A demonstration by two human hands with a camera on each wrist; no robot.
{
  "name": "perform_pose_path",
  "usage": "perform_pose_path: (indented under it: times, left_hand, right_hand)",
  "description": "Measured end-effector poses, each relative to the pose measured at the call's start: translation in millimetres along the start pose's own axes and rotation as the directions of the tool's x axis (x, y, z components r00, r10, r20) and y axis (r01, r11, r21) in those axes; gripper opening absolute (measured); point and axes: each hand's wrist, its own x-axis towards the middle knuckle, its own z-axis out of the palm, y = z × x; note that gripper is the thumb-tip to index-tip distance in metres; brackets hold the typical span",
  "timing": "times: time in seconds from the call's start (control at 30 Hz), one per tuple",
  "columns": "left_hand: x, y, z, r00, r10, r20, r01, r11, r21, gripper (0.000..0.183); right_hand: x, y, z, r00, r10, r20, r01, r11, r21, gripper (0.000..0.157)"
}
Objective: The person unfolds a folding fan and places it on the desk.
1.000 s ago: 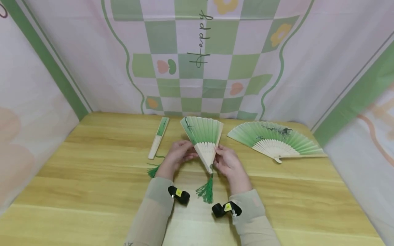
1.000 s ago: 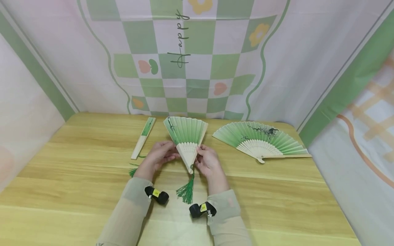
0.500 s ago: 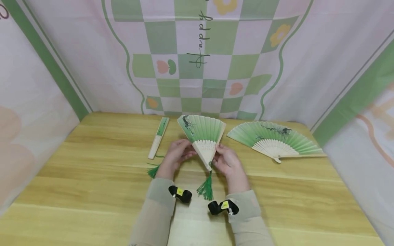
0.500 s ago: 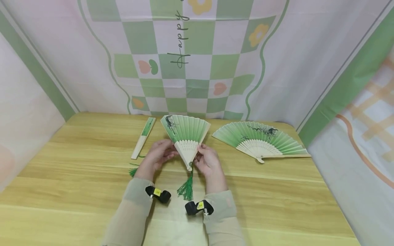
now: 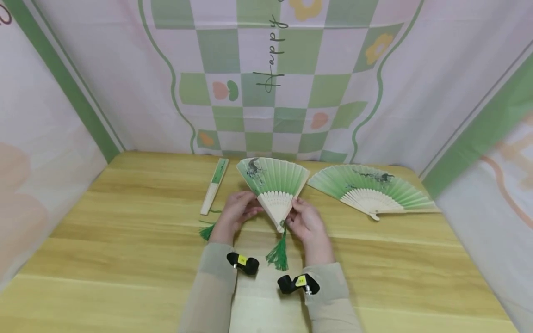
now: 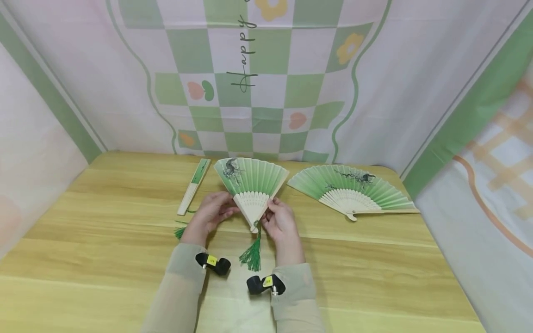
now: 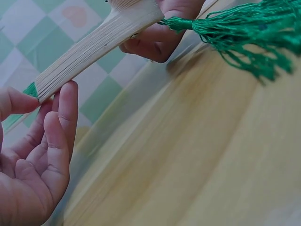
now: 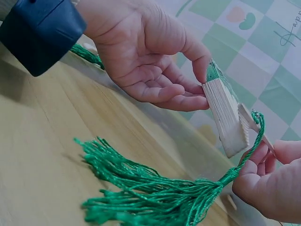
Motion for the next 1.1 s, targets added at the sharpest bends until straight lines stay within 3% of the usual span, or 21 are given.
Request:
perform_pose_path:
  times: [0.47, 0.73, 0.93, 1.1]
  left_hand:
    - [-4.4, 2.5, -2.6, 1.000, -0.008, 0.019, 0.008, 1.000, -0.012, 0.028]
    - [-2.5, 2.0, -4.0, 0.999, -0.016, 0.031, 0.017, 1.000, -0.025, 0.030]
    - [-3.8, 1.7, -4.4, 1.000, -0.010, 0.017, 0.011, 0.999, -0.036, 0.032]
    - [-5.6, 2.3, -4.3, 1.000, -0.009, -0.017, 0.008, 1.000, -0.024, 0.033]
  right_hand:
    - [-1.7, -2.6, 0.4, 0.996, -0.035, -0.078, 0.036, 0.999, 0.014, 0.016]
    - [-0.6, -4.3, -0.3, 0.994, -0.050, -0.093, 0.051, 0.999, 0.011, 0.051]
    - [-1.1, -6.1, -0.1, 0.992, -0.067, -0.106, 0.069, 0.997, 0.016, 0.046]
    - [-1.3, -6.8, -0.7, 0.991, -0.067, -0.115, 0.069, 0.998, 0.012, 0.027]
